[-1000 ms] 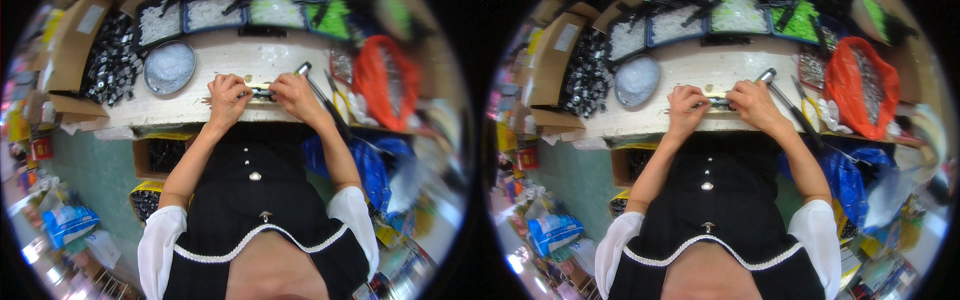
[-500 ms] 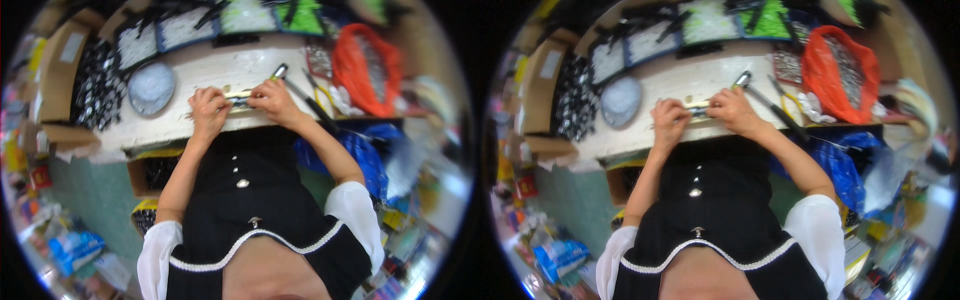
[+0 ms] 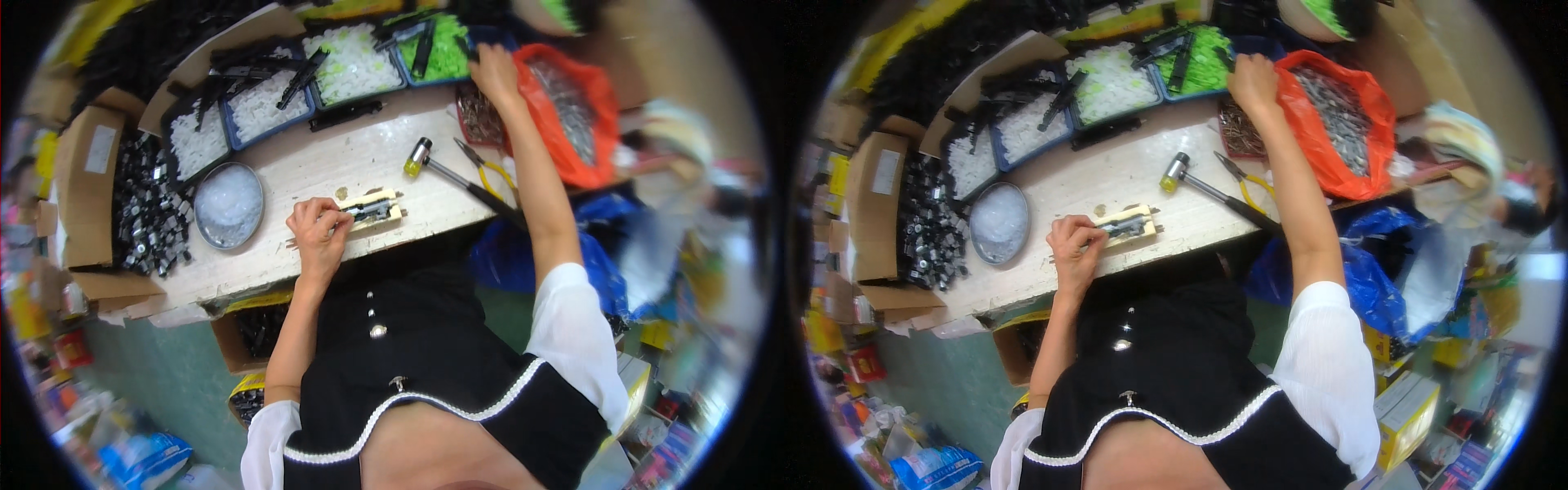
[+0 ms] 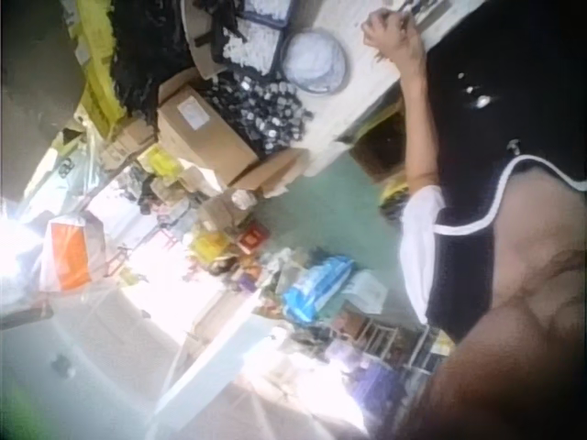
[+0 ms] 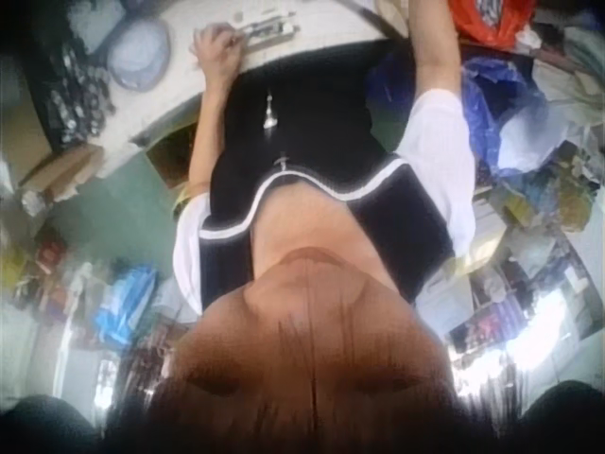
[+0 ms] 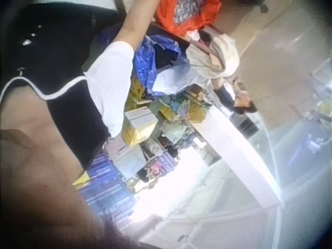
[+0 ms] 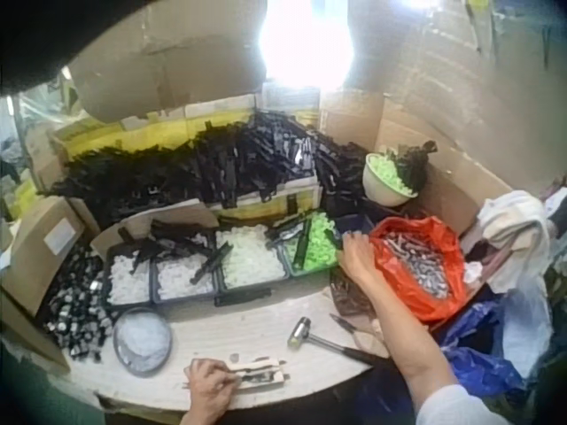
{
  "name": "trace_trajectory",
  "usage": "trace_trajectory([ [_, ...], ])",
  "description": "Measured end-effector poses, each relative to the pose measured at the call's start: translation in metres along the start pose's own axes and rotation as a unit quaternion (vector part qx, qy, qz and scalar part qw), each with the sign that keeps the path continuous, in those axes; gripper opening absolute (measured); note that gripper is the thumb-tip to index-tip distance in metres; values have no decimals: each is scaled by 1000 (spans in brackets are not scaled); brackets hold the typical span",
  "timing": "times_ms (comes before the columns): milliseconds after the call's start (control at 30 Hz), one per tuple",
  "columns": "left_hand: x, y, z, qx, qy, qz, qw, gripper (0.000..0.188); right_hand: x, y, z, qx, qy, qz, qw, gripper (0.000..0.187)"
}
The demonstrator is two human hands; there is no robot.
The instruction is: The person assembles small black and white plastic components on a wooden jig. They insert white pieces into the black housing, use a hammer to secure them, and then add green plastic parts. The process is repeated for multiple units, which are placed in a tray.
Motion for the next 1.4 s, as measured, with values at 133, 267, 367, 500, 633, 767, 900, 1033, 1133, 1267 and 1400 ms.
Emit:
trace_trajectory([
  [133, -3, -1, 2, -4, 3, -2, 1000, 10, 27, 13, -18, -20, -85, -75, 993, 35],
  [267, -2, -1, 2, -1, -1, 3, 1000, 10, -1, 14, -16, -21, 38, -245, 969, 34],
  [367, -5, -2, 5, -4, -2, -9, 1000, 12, -12, -33, 17, 139, -195, -523, 818, 31],
  [500, -15, 14, 3, 6, 24, 24, 999, 30, -33, -114, 96, 133, -259, -657, 695, 22],
  [633, -33, 34, 3, 24, 56, 11, 998, 42, -12, -174, 179, 213, -368, -719, 549, 21],
  [767, -32, 32, 7, 63, 41, -52, 996, 36, -11, -192, 206, 240, -357, -741, 516, 24],
  [900, -36, 25, 5, 82, 21, -66, 994, 33, -14, -185, 207, 218, -364, -722, 547, 24],
  [1033, -34, 17, 3, 107, -38, -74, 991, 32, -8, -138, 194, 201, -283, -696, 629, 23],
  [1133, -25, 16, 3, 125, -72, -95, 985, 32, -8, -119, 193, 213, -266, -680, 649, 21],
  [1267, -19, 11, 2, 126, -102, -107, 981, 31, -4, -117, 197, 203, -269, -675, 657, 21],
  [1400, -18, 10, -1, 128, -130, -107, 977, 33, -2, -118, 196, 196, -268, -666, 668, 20],
])
Point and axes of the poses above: each hand's wrist, its own z-axis away from the middle knuckle, its own x-axis out of the palm, y = z × x, the point moved 10 cm from there along -z, towards the middle knuckle, and after that the axes turned 2 degrees about -z, right-handed, at the moved point
